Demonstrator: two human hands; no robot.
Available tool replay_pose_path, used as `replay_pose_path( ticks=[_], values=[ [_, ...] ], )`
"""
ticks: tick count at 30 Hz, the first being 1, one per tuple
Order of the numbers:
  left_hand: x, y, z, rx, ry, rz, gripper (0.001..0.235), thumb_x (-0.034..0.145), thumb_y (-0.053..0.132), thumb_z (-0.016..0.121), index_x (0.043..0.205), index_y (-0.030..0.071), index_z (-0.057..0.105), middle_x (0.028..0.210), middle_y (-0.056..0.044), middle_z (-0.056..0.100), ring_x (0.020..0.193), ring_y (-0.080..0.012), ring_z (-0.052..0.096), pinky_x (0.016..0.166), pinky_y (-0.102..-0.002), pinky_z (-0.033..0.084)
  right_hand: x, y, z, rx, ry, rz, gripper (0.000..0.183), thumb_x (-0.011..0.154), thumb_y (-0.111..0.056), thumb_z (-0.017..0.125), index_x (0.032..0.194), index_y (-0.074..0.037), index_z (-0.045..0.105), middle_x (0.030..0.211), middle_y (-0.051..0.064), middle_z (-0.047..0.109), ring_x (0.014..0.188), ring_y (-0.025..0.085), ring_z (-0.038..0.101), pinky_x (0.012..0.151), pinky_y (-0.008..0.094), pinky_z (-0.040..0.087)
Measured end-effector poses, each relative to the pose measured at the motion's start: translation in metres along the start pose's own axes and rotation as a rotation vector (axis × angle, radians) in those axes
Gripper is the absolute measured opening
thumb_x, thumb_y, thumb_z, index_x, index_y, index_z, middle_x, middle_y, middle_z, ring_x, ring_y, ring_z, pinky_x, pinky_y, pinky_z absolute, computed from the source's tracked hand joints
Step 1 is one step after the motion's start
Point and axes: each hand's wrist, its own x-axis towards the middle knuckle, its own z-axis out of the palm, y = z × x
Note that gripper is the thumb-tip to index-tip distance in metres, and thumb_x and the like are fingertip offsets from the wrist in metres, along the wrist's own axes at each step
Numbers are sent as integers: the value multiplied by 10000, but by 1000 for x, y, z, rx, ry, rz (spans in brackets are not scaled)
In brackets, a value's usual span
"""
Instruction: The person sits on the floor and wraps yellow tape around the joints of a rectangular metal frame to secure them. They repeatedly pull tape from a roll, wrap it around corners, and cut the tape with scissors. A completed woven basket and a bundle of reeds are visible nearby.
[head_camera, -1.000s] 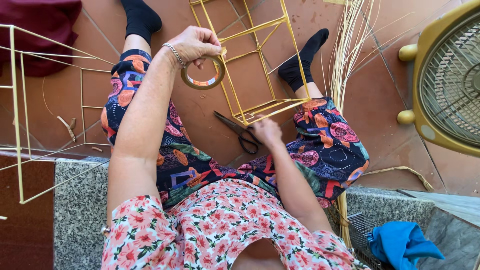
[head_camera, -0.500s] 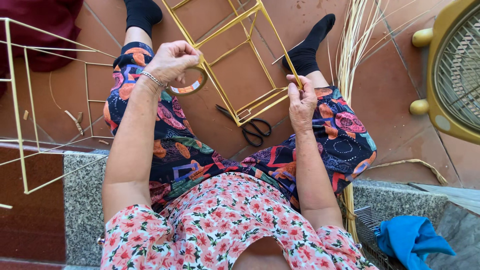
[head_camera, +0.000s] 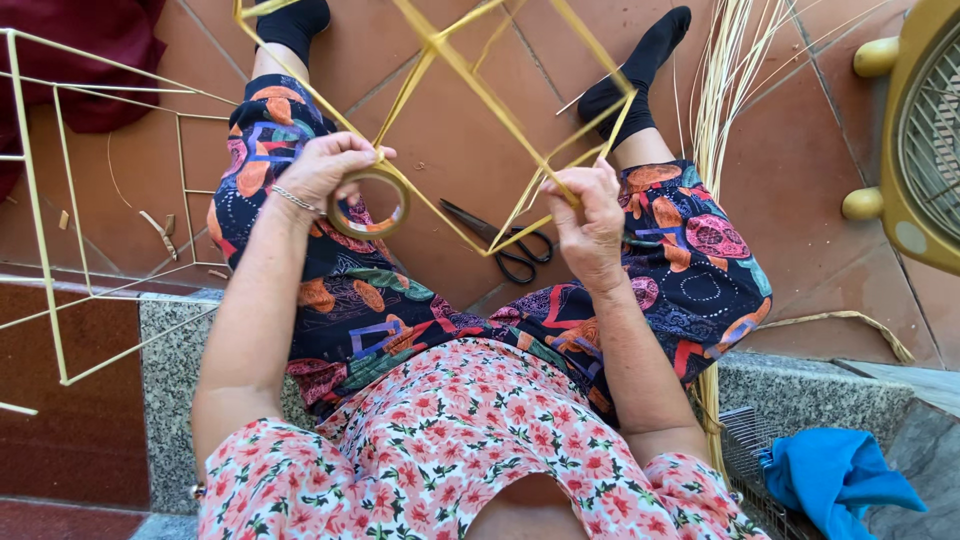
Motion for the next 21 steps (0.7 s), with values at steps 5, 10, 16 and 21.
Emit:
replay_pose_path(
  ticks=[5,10,16,21],
  values=[
    [37,-45,18,142,113,-76,153,906,180,764,962,60,689,790,-33,658,435,-64,495,421,-262,504,-3,0,20,-124,-56,-86,149,937,-18,759,1017,-117,680,967,7,697,977,205,675,1204,485,346],
    [18,-48,42,512,275,-81,183,886,208,769,916,42,698,886,-86,673,472,-86,558,403,-260,463,-12,13,27,-124,-77,-73,170,916,-23,772,1027,-116,682,951,10,693,962,203,673,1205,491,358],
    [-52,-7,68,94,-15,68,122,936,138,702,986,32,666,1378,-105,609,501,-22,510,420,-205,417,-16,16,21,-134,-187,-215,308,814,-221,857,1019,-93,664,990,35,710,947,225,664,1056,477,394],
    [-54,9,103,-132,-226,147,61,981,81,640,1013,30,635,1489,-60,571,496,4,461,477,-192,467,-17,11,26,-30,-352,-125,264,854,-204,868,1035,-128,691,1028,21,717,946,234,657,965,390,426]
  ],
)
